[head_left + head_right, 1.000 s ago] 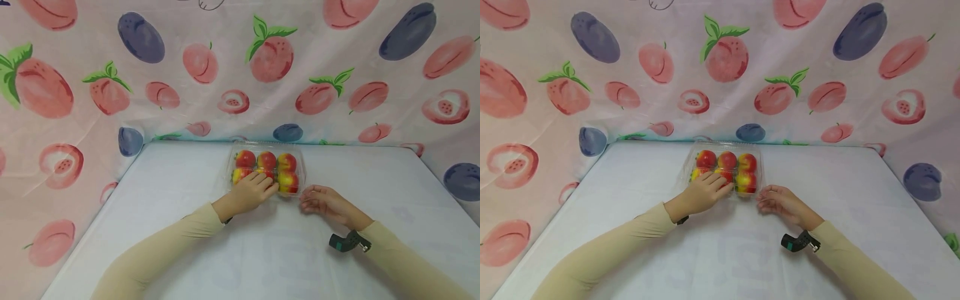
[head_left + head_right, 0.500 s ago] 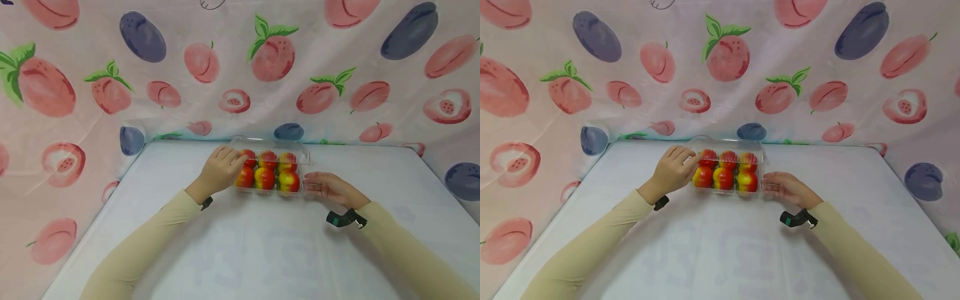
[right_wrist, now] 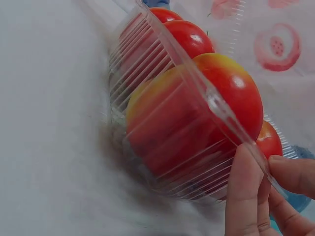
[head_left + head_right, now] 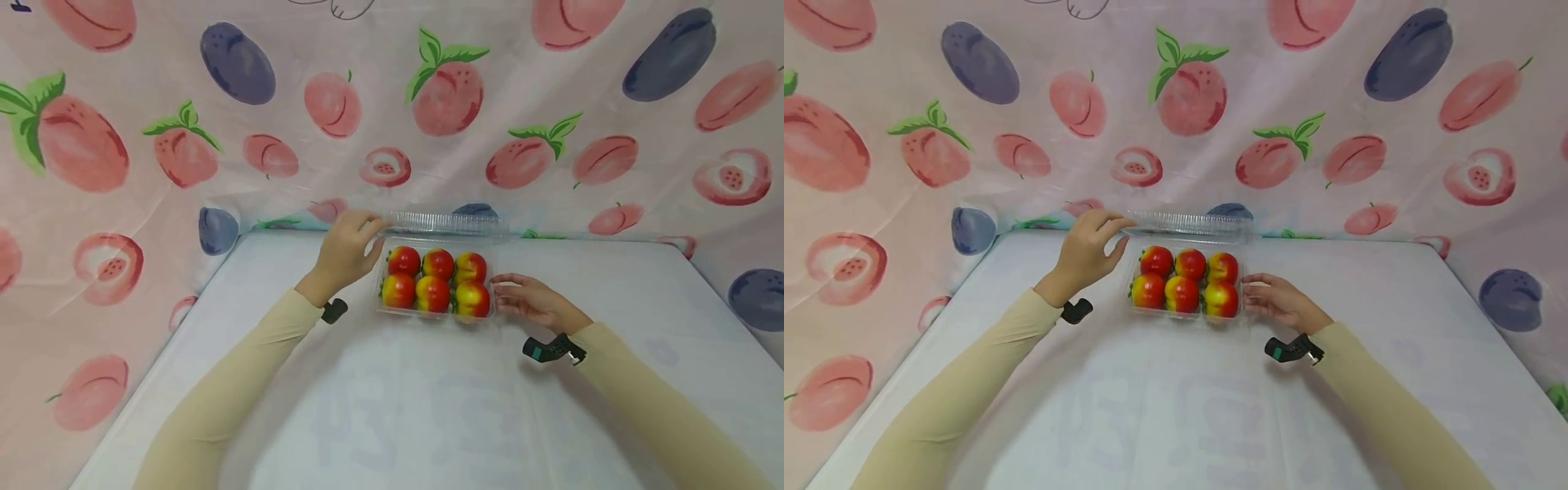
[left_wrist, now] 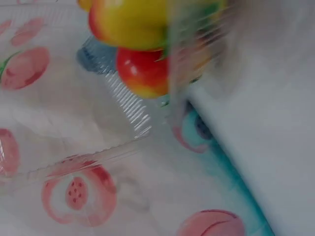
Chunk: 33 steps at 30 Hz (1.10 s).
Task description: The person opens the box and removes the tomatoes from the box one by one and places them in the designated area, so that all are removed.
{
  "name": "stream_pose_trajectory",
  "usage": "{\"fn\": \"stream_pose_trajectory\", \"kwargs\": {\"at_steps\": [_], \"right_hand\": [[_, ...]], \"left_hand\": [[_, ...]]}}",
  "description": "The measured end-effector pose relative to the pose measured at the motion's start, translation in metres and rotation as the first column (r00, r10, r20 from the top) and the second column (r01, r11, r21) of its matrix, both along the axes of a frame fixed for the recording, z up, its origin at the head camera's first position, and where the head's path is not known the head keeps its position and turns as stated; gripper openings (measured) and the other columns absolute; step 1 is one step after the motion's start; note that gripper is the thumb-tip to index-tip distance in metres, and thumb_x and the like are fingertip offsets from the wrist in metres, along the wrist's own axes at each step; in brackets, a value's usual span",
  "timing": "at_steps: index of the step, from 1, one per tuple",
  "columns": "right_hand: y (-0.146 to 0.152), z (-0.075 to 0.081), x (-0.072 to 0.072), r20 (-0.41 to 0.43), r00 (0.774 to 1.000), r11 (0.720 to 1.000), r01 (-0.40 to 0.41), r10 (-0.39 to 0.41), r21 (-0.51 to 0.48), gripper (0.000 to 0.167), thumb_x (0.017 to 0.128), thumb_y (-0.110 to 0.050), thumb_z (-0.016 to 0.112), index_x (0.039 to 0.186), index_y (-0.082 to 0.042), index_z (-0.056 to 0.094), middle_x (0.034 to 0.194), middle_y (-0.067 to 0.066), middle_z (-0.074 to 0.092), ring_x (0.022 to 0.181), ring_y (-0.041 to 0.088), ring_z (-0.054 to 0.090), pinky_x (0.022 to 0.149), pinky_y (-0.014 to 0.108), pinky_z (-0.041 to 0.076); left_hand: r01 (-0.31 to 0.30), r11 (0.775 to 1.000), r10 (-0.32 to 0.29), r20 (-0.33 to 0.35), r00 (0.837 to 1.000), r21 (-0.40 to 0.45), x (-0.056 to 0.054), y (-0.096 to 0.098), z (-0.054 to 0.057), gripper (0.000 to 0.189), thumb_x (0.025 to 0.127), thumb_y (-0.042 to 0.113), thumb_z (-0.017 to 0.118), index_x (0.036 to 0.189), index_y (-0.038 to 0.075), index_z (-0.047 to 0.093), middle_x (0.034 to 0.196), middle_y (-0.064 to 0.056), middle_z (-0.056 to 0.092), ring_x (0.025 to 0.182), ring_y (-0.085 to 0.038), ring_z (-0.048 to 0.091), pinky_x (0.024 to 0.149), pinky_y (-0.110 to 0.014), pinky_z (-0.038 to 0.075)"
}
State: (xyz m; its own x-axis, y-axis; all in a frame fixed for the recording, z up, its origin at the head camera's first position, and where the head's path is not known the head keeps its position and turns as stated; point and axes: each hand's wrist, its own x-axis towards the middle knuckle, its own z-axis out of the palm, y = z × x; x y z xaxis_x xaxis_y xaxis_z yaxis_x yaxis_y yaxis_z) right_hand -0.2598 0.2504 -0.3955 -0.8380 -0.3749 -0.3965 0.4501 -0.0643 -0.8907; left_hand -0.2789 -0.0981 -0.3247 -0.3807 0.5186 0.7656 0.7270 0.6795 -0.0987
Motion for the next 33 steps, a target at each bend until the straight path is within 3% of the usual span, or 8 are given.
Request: {"fn": "stream_pose_trajectory", "kwargs": {"at_steps": [6, 11, 14, 19, 23, 27, 33], "right_hand": [[0.003, -0.003, 0.011, 0.002, 1.000, 1.000, -0.012, 0.012, 0.019, 0.027, 0.096, -0.014, 0.053, 0.120, -0.009, 0.044, 0.090, -0.003, 0.060, 0.074, 0.009, 0.062, 0.075, 0.018, 0.056], [0.004, -0.005, 0.022, 0.006, 1.000, 0.999, -0.030, 0.030, -0.018, 0.021, 0.097, -0.011, 0.050, 0.117, -0.010, 0.045, 0.087, -0.001, 0.060, 0.074, 0.009, 0.063, 0.074, 0.019, 0.056], [0.005, -0.003, 0.028, 0.004, 0.999, 0.999, -0.042, 0.042, -0.032, 0.020, 0.097, -0.010, 0.049, 0.117, -0.011, 0.043, 0.087, -0.001, 0.060, 0.074, 0.009, 0.063, 0.075, 0.020, 0.056], [0.004, 0.001, 0.037, 0.007, 0.999, 0.999, -0.047, 0.047, -0.023, 0.019, 0.097, -0.010, 0.050, 0.115, -0.012, 0.046, 0.087, -0.001, 0.060, 0.073, 0.009, 0.063, 0.073, 0.019, 0.057], [0.003, 0.001, 0.041, 0.007, 0.998, 0.998, -0.059, 0.059, -0.001, 0.019, 0.096, -0.010, 0.052, 0.115, -0.012, 0.048, 0.087, -0.001, 0.060, 0.072, 0.009, 0.062, 0.073, 0.019, 0.057], [0.003, -0.002, 0.045, -0.013, 0.996, 0.996, -0.086, 0.086, 0.016, 0.019, 0.096, -0.011, 0.051, 0.115, -0.013, 0.049, 0.088, -0.001, 0.060, 0.073, 0.008, 0.062, 0.074, 0.019, 0.056], [0.006, -0.003, 0.049, -0.011, 0.995, 0.995, -0.097, 0.096, -0.037, 0.015, 0.097, -0.009, 0.050, 0.111, -0.013, 0.050, 0.088, -0.001, 0.062, 0.073, 0.009, 0.062, 0.073, 0.020, 0.057]], "left_hand": [[0.071, 0.991, -0.089, 0.162, 0.983, 0.112, -0.011, 0.002, 0.013, 0.029, 0.084, 0.003, 0.065, 0.113, 0.005, 0.065, 0.105, -0.012, 0.064, 0.098, -0.026, 0.059, 0.091, -0.035, 0.051], [0.085, 0.978, -0.144, 0.324, 0.935, 0.190, -0.018, 0.004, 0.023, 0.040, 0.085, 0.000, 0.062, 0.124, 0.004, 0.058, 0.118, -0.012, 0.060, 0.112, -0.026, 0.054, 0.100, -0.036, 0.046], [0.087, 0.972, -0.168, 0.388, 0.906, 0.217, -0.023, 0.005, 0.030, 0.042, 0.085, -0.002, 0.060, 0.127, 0.003, 0.056, 0.124, -0.013, 0.057, 0.118, -0.028, 0.050, 0.106, -0.037, 0.041], [0.040, 0.965, -0.158, 0.451, 0.878, 0.261, -0.035, 0.006, 0.040, 0.043, 0.084, -0.003, 0.059, 0.126, 0.002, 0.056, 0.122, -0.018, 0.056, 0.116, -0.031, 0.050, 0.104, -0.041, 0.040], [-0.020, 0.944, -0.160, 0.508, 0.847, 0.330, -0.049, 0.004, 0.044, 0.043, 0.082, -0.001, 0.059, 0.126, 0.000, 0.056, 0.122, -0.019, 0.057, 0.111, -0.032, 0.053, 0.099, -0.043, 0.042], [-0.068, 0.918, -0.190, 0.585, 0.789, 0.390, -0.058, 0.000, 0.043, 0.045, 0.084, 0.001, 0.059, 0.129, 0.000, 0.052, 0.127, -0.019, 0.055, 0.115, -0.031, 0.053, 0.100, -0.044, 0.043], [-0.122, 0.883, -0.268, 0.700, 0.662, 0.453, -0.070, -0.003, 0.035, 0.053, 0.086, 0.002, 0.058, 0.137, 0.003, 0.044, 0.138, -0.017, 0.047, 0.127, -0.031, 0.047, 0.107, -0.044, 0.040]]}}
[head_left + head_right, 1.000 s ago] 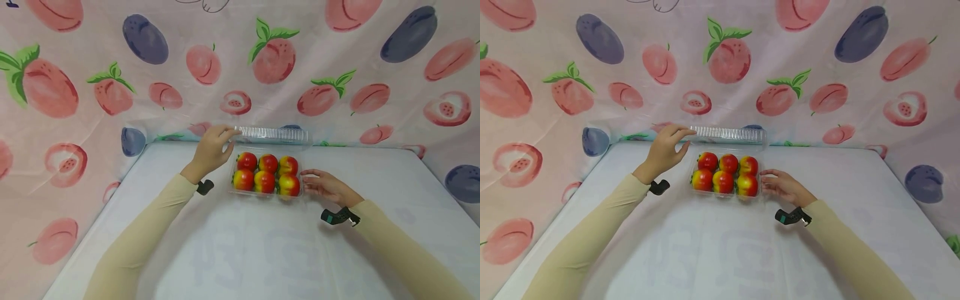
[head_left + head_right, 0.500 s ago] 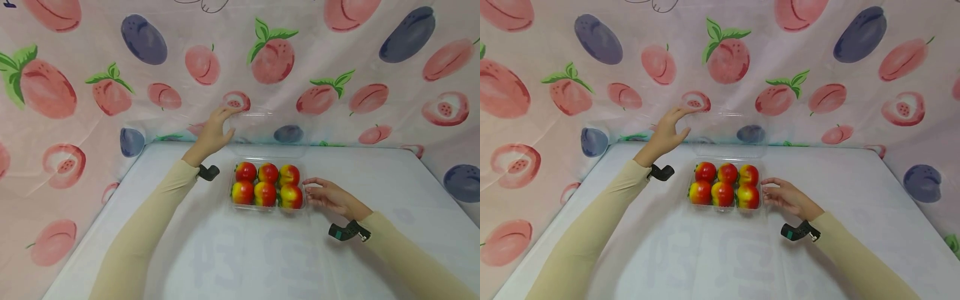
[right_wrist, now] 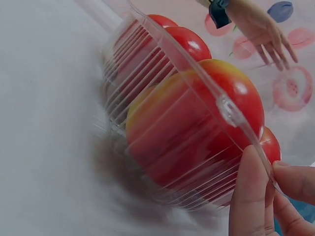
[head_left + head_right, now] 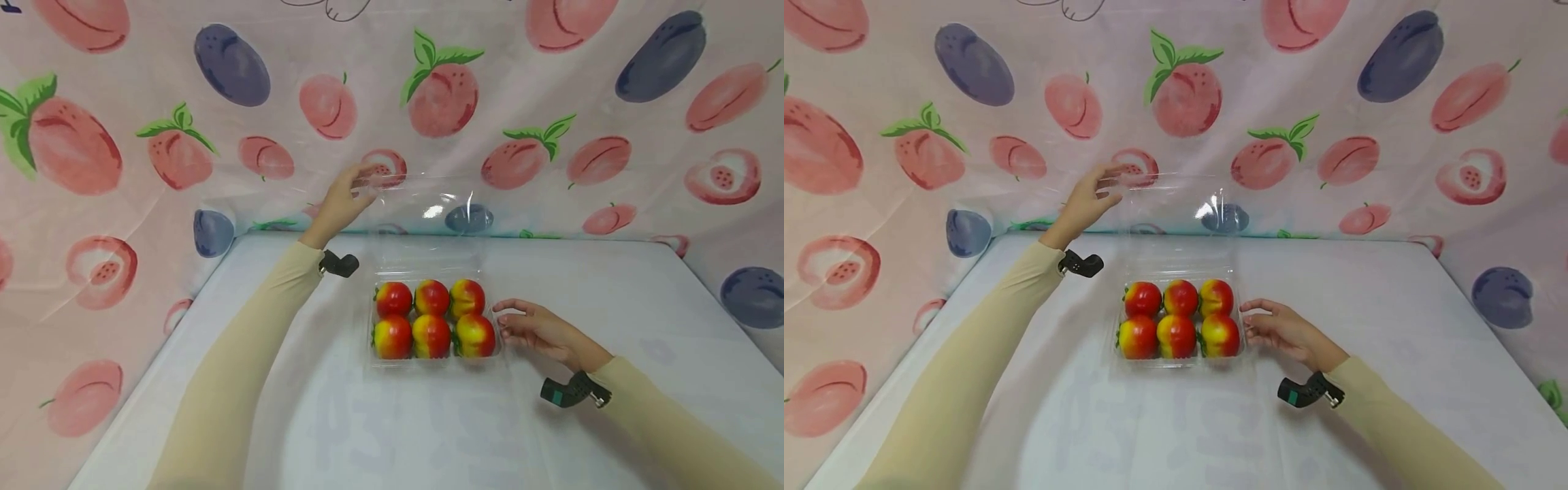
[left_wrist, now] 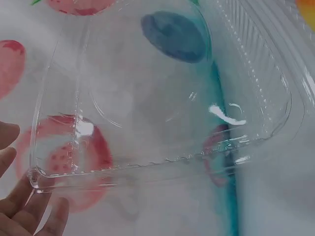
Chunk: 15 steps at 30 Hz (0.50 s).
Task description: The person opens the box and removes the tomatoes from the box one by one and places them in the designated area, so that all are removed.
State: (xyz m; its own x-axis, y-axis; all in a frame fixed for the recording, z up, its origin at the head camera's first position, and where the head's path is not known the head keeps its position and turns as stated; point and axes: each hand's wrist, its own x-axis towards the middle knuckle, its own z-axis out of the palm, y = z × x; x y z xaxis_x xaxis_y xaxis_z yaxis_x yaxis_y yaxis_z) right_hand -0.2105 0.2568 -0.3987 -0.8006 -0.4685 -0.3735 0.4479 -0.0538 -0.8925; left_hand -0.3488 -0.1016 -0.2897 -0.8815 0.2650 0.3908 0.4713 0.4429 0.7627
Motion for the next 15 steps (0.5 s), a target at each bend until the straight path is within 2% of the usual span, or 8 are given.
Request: {"fn": "stream_pose_trajectory", "kwargs": {"at_steps": [4, 8, 11, 15], "right_hand": [[0.001, 0.000, 0.003, 0.015, 1.000, 1.000, 0.000, 0.000, -0.007, 0.013, 0.097, -0.010, 0.050, 0.109, -0.014, 0.051, 0.087, -0.002, 0.062, 0.073, 0.009, 0.062, 0.072, 0.019, 0.057], [0.001, 0.000, 0.006, 0.027, 1.000, 1.000, 0.000, 0.000, 0.003, 0.012, 0.097, -0.011, 0.049, 0.109, -0.015, 0.051, 0.087, -0.002, 0.062, 0.072, 0.009, 0.062, 0.072, 0.019, 0.057], [0.002, -0.002, 0.008, 0.034, 0.999, 1.000, 0.002, -0.001, -0.003, 0.012, 0.097, -0.012, 0.049, 0.109, -0.015, 0.051, 0.086, -0.002, 0.062, 0.072, 0.009, 0.063, 0.072, 0.019, 0.057], [0.002, -0.003, 0.009, 0.036, 0.999, 1.000, 0.009, -0.008, -0.009, 0.013, 0.097, -0.012, 0.051, 0.109, -0.016, 0.051, 0.086, -0.002, 0.062, 0.073, 0.009, 0.063, 0.072, 0.020, 0.057]], "left_hand": [[0.007, 0.999, -0.011, 0.095, 0.995, 0.047, -0.006, -0.001, -0.009, 0.061, 0.085, -0.002, 0.056, 0.142, 0.005, 0.038, 0.145, -0.017, 0.040, 0.130, -0.034, 0.045, 0.108, -0.044, 0.039], [0.013, 0.997, -0.025, 0.172, 0.985, 0.070, -0.007, -0.002, -0.019, 0.061, 0.087, -0.002, 0.055, 0.144, 0.005, 0.034, 0.146, -0.021, 0.036, 0.132, -0.036, 0.042, 0.107, -0.044, 0.040], [0.024, 0.997, -0.039, 0.203, 0.978, 0.079, -0.005, -0.003, -0.027, 0.058, 0.088, -0.002, 0.054, 0.142, 0.003, 0.034, 0.145, -0.025, 0.035, 0.132, -0.038, 0.042, 0.105, -0.046, 0.042], [0.046, 0.997, -0.056, 0.202, 0.978, 0.057, -0.004, -0.004, -0.040, 0.056, 0.088, -0.003, 0.053, 0.141, 0.001, 0.035, 0.144, -0.026, 0.037, 0.129, -0.039, 0.044, 0.104, -0.048, 0.043]]}}
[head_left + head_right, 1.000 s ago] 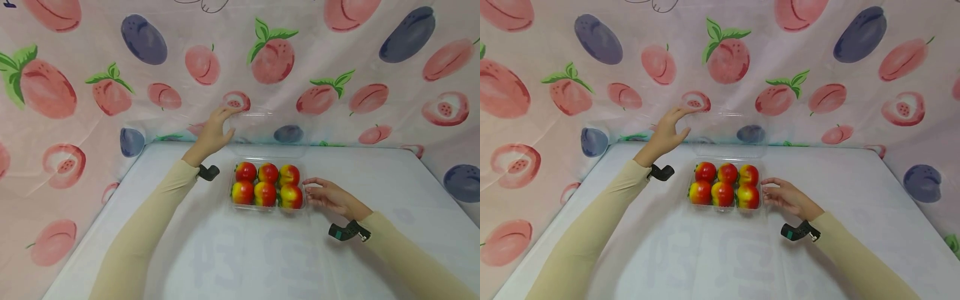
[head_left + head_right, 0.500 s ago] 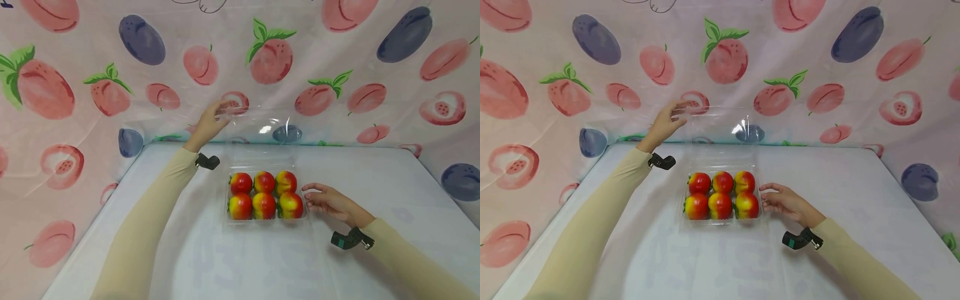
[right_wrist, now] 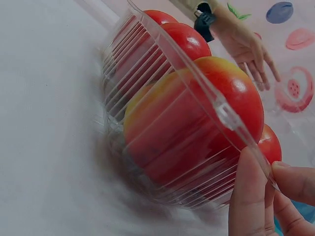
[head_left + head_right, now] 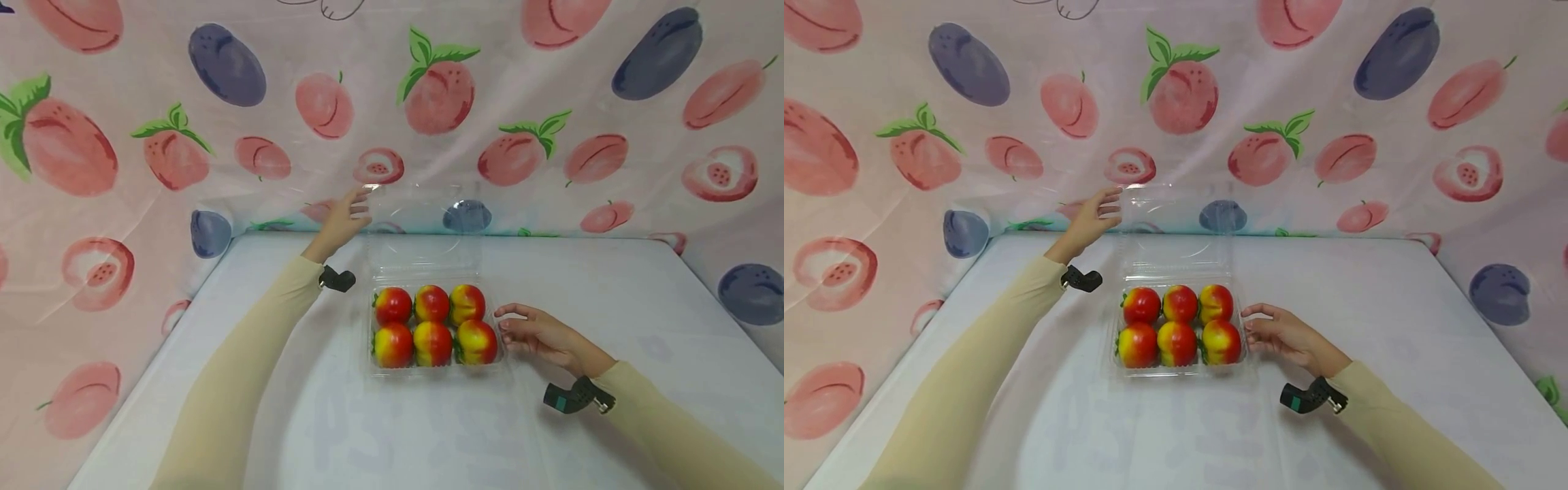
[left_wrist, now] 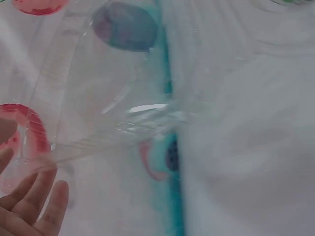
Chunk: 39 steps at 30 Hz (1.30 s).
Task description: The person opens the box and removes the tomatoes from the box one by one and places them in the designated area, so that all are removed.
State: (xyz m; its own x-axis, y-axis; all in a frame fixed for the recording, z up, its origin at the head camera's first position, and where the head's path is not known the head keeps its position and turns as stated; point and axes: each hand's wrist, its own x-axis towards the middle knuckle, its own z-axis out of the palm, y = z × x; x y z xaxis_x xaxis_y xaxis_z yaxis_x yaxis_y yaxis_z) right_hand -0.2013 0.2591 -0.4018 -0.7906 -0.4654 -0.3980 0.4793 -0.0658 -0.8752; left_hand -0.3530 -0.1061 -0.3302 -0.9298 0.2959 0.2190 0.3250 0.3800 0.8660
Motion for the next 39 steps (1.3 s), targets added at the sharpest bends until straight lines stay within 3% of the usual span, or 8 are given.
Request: {"fn": "stream_pose_trajectory", "kwargs": {"at_steps": [7, 17, 29, 39], "right_hand": [[0.000, -0.001, 0.001, 0.007, 1.000, 1.000, 0.003, -0.003, -0.014, 0.012, 0.097, -0.012, 0.049, 0.109, -0.016, 0.051, 0.086, -0.001, 0.062, 0.073, 0.009, 0.064, 0.072, 0.020, 0.057], [0.000, 0.000, 0.005, 0.016, 0.999, 0.996, -0.029, 0.030, -0.080, 0.009, 0.097, -0.009, 0.048, 0.105, -0.012, 0.052, 0.084, -0.001, 0.063, 0.073, 0.010, 0.065, 0.074, 0.022, 0.057], [0.001, -0.005, 0.005, -0.016, 0.995, 0.991, -0.099, 0.098, -0.093, 0.018, 0.099, -0.006, 0.041, 0.096, -0.015, 0.056, 0.083, -0.004, 0.064, 0.072, 0.009, 0.064, 0.075, 0.023, 0.057], [0.004, -0.005, 0.002, -0.032, 0.989, 0.987, -0.149, 0.147, -0.059, 0.018, 0.100, -0.008, 0.040, 0.096, -0.015, 0.056, 0.084, -0.005, 0.065, 0.073, 0.008, 0.064, 0.075, 0.022, 0.057]], "left_hand": [[0.031, 0.996, -0.033, -0.020, 0.999, -0.089, 0.008, -0.009, -0.025, 0.055, 0.086, -0.004, 0.056, 0.139, 0.002, 0.040, 0.140, -0.023, 0.044, 0.121, -0.039, 0.052, 0.100, -0.047, 0.046], [0.080, 0.981, -0.079, 0.013, 0.997, -0.180, 0.020, -0.012, -0.057, 0.052, 0.087, -0.002, 0.058, 0.137, 0.003, 0.045, 0.141, -0.015, 0.046, 0.116, -0.034, 0.057, 0.098, -0.043, 0.049], [0.126, 0.955, -0.128, 0.010, 0.992, -0.269, 0.022, -0.013, -0.071, 0.041, 0.091, 0.005, 0.056, 0.131, -0.002, 0.051, 0.133, -0.021, 0.054, 0.110, -0.035, 0.060, 0.095, -0.044, 0.050], [0.148, 0.936, -0.125, 0.092, 0.988, -0.318, 0.025, -0.015, -0.078, 0.036, 0.094, 0.014, 0.053, 0.129, 0.003, 0.054, 0.131, -0.016, 0.057, 0.114, -0.033, 0.058, 0.100, -0.044, 0.047]]}}
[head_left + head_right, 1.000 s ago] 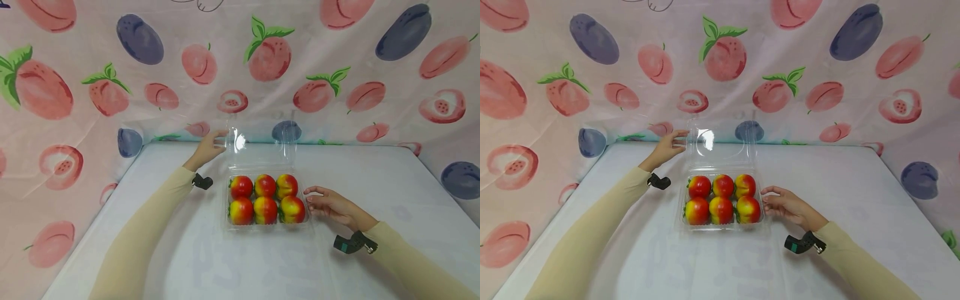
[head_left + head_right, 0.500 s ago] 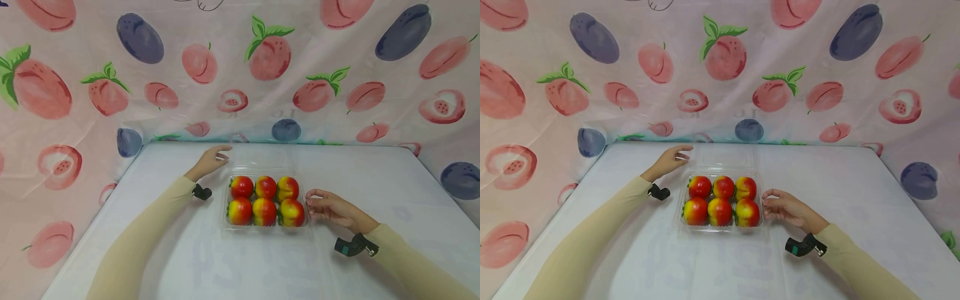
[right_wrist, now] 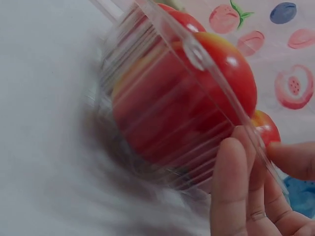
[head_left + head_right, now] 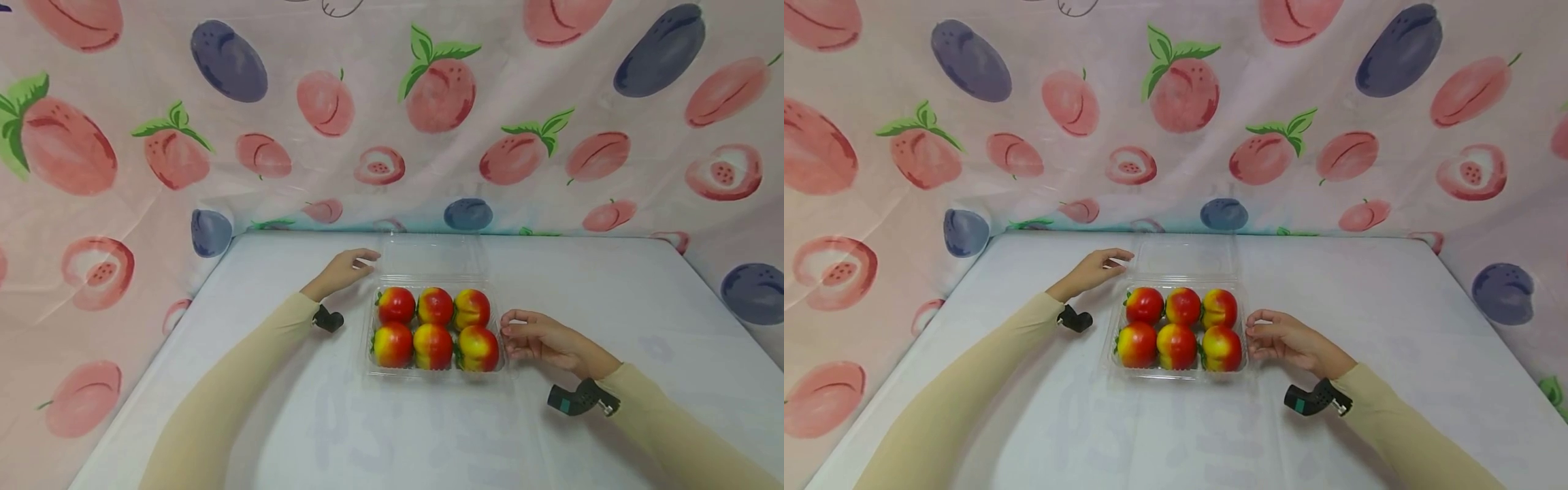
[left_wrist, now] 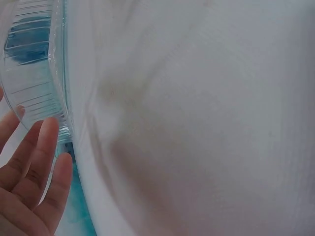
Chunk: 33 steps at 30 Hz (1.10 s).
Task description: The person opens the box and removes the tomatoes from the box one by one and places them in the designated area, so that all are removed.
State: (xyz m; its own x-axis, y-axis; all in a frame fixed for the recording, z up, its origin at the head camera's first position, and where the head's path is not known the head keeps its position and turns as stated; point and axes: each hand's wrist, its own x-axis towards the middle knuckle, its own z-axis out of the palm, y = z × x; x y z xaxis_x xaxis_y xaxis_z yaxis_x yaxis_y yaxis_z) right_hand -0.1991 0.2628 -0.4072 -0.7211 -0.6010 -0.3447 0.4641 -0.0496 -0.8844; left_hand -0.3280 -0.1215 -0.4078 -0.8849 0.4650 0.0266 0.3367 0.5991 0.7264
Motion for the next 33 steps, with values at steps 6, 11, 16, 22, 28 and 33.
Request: {"fn": "stream_pose_trajectory", "kwargs": {"at_steps": [6, 11, 16, 22, 28, 33], "right_hand": [[0.002, 0.004, -0.006, -0.010, 1.000, 0.998, 0.023, -0.022, 0.052, 0.014, 0.100, -0.011, 0.041, 0.102, -0.013, 0.055, 0.089, -0.004, 0.066, 0.077, 0.009, 0.064, 0.076, 0.022, 0.057], [0.003, 0.007, -0.013, 0.022, 0.997, 0.996, 0.072, -0.073, 0.051, 0.015, 0.100, -0.011, 0.041, 0.104, -0.013, 0.055, 0.090, -0.003, 0.066, 0.078, 0.009, 0.065, 0.076, 0.021, 0.057], [0.004, 0.010, -0.020, -0.019, 0.993, 0.985, 0.115, -0.114, 0.131, 0.011, 0.099, -0.015, 0.047, 0.106, -0.013, 0.054, 0.090, -0.004, 0.065, 0.079, 0.008, 0.064, 0.077, 0.020, 0.056], [0.010, 0.012, -0.034, -0.099, 0.991, 0.964, 0.115, -0.094, 0.238, 0.013, 0.097, -0.017, 0.050, 0.108, -0.010, 0.053, 0.090, -0.006, 0.064, 0.080, 0.008, 0.063, 0.078, 0.019, 0.056], [0.019, 0.010, -0.047, -0.087, 0.996, 0.970, 0.053, -0.033, 0.238, 0.014, 0.098, -0.014, 0.049, 0.110, -0.008, 0.051, 0.090, -0.005, 0.065, 0.081, 0.009, 0.062, 0.077, 0.019, 0.056], [0.022, 0.008, -0.051, -0.080, 0.997, 0.977, 0.039, -0.023, 0.208, 0.012, 0.098, -0.013, 0.049, 0.108, -0.010, 0.052, 0.089, -0.004, 0.066, 0.080, 0.009, 0.063, 0.078, 0.019, 0.056]], "left_hand": [[0.005, 1.000, -0.005, 0.010, 1.000, -0.004, 0.000, -0.001, 0.001, 0.037, 0.094, 0.014, 0.052, 0.130, 0.004, 0.053, 0.133, -0.016, 0.056, 0.115, -0.033, 0.056, 0.101, -0.045, 0.046], [0.003, 1.000, -0.003, 0.017, 1.000, -0.004, 0.000, 0.000, 0.002, 0.037, 0.094, 0.013, 0.052, 0.130, 0.004, 0.053, 0.133, -0.015, 0.056, 0.115, -0.033, 0.056, 0.101, -0.045, 0.046], [0.005, 1.000, -0.005, 0.012, 1.000, -0.003, -0.001, 0.003, 0.001, 0.037, 0.094, 0.014, 0.052, 0.130, 0.005, 0.054, 0.132, -0.015, 0.056, 0.114, -0.032, 0.057, 0.101, -0.045, 0.046], [0.016, 1.000, -0.016, -0.012, 1.000, 0.001, -0.003, 0.006, 0.000, 0.037, 0.094, 0.014, 0.053, 0.129, 0.003, 0.054, 0.131, -0.016, 0.057, 0.113, -0.032, 0.058, 0.100, -0.044, 0.046], [0.018, 1.000, -0.018, -0.022, 1.000, 0.006, -0.004, 0.009, 0.000, 0.037, 0.093, 0.014, 0.053, 0.129, 0.003, 0.054, 0.131, -0.016, 0.057, 0.112, -0.032, 0.059, 0.100, -0.043, 0.047], [0.017, 1.000, -0.018, -0.038, 0.999, -0.009, -0.004, 0.008, 0.000, 0.038, 0.093, 0.015, 0.055, 0.129, 0.003, 0.054, 0.131, -0.017, 0.056, 0.112, -0.032, 0.059, 0.099, -0.043, 0.048]]}}
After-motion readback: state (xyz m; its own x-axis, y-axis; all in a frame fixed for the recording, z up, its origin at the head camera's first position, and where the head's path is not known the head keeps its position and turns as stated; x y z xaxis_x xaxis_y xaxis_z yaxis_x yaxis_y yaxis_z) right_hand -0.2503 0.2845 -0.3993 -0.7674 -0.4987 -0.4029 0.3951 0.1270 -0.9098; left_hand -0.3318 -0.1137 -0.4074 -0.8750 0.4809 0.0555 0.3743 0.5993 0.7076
